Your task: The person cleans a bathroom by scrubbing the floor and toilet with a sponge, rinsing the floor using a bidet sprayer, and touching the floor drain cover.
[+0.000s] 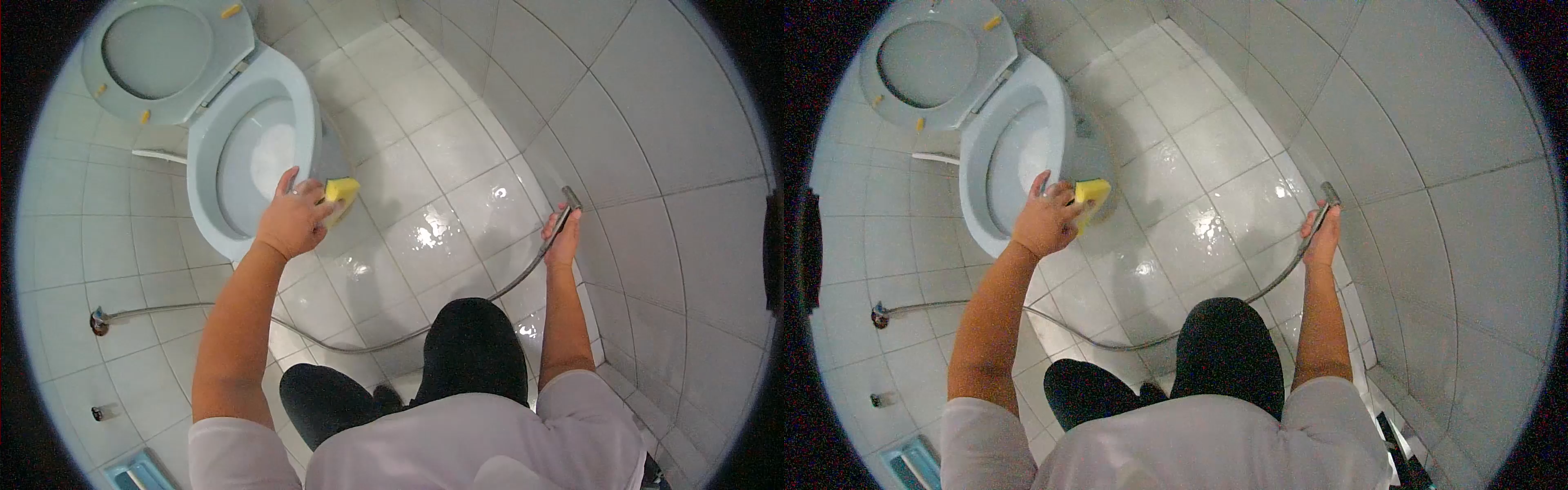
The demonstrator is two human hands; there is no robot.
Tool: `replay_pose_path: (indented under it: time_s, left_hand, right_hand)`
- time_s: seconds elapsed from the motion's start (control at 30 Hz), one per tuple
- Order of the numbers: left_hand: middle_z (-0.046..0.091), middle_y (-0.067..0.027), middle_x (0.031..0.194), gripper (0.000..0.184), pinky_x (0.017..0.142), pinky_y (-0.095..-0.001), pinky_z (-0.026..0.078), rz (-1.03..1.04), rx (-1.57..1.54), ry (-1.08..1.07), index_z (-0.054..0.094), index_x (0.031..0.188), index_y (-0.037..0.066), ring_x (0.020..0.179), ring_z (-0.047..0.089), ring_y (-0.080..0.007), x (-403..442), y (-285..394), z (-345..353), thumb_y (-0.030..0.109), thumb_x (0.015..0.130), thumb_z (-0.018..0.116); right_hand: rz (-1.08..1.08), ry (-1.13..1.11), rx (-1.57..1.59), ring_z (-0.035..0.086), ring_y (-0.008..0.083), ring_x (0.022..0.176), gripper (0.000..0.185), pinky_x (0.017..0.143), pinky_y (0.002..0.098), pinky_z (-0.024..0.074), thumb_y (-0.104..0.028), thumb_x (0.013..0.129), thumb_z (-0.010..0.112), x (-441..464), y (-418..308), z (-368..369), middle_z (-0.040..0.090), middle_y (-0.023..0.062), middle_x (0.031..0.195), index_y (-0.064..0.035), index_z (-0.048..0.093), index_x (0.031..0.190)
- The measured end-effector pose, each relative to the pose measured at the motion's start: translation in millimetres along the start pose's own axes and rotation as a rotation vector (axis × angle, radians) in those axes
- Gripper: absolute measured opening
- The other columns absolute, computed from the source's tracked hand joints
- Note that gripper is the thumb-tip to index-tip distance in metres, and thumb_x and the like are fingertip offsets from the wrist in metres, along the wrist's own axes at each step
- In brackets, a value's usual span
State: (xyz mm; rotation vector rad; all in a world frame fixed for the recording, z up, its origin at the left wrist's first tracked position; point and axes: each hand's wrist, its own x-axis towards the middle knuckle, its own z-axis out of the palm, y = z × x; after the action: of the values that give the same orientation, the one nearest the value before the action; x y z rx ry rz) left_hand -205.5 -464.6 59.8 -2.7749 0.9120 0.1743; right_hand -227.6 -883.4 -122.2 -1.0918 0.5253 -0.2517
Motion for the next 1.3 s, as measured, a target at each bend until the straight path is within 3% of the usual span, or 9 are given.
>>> replay_pose_path:
  time_s: [0.5,1.07,1.3]
  left_hand:
    - [0.055,-0.0038,0.100,0.051,0.100,-0.0509,0.017,-0.007,0.028,-0.064,0.053,0.110,0.027,0.106,0.045,-0.0193,-0.8,-0.3,1.1,0.021,0.060,0.062]
    - [0.055,-0.0018,0.098,0.056,0.099,-0.0514,0.018,-0.007,0.021,-0.060,0.052,0.111,0.028,0.104,0.046,-0.0180,-1.5,-2.0,0.5,0.021,0.056,0.063]
    - [0.055,-0.0015,0.097,0.056,0.099,-0.0511,0.018,-0.013,0.053,-0.076,0.053,0.109,0.028,0.102,0.046,-0.0178,-0.6,0.5,-2.2,0.020,0.054,0.063]
  right_hand:
    - [-0.035,-0.037,0.237,0.038,0.0120,0.042,0.044,0.040,0.0243,0.0329,-0.046,0.087,0.037,36.6,6.1,69.1,0.043,0.0031,0.058,-0.0039,0.044,0.097]
    - [-0.088,-0.154,0.267,0.040,0.0112,0.043,0.045,0.039,0.0230,0.0328,-0.048,0.085,0.041,54.8,1.0,132.4,0.044,0.0030,0.058,-0.0044,0.044,0.095]
    - [-0.027,-0.151,0.295,0.038,0.0122,0.045,0.045,0.042,0.0244,0.0318,-0.049,0.087,0.035,64.4,0.0,151.6,0.043,0.0035,0.058,-0.0056,0.042,0.096]
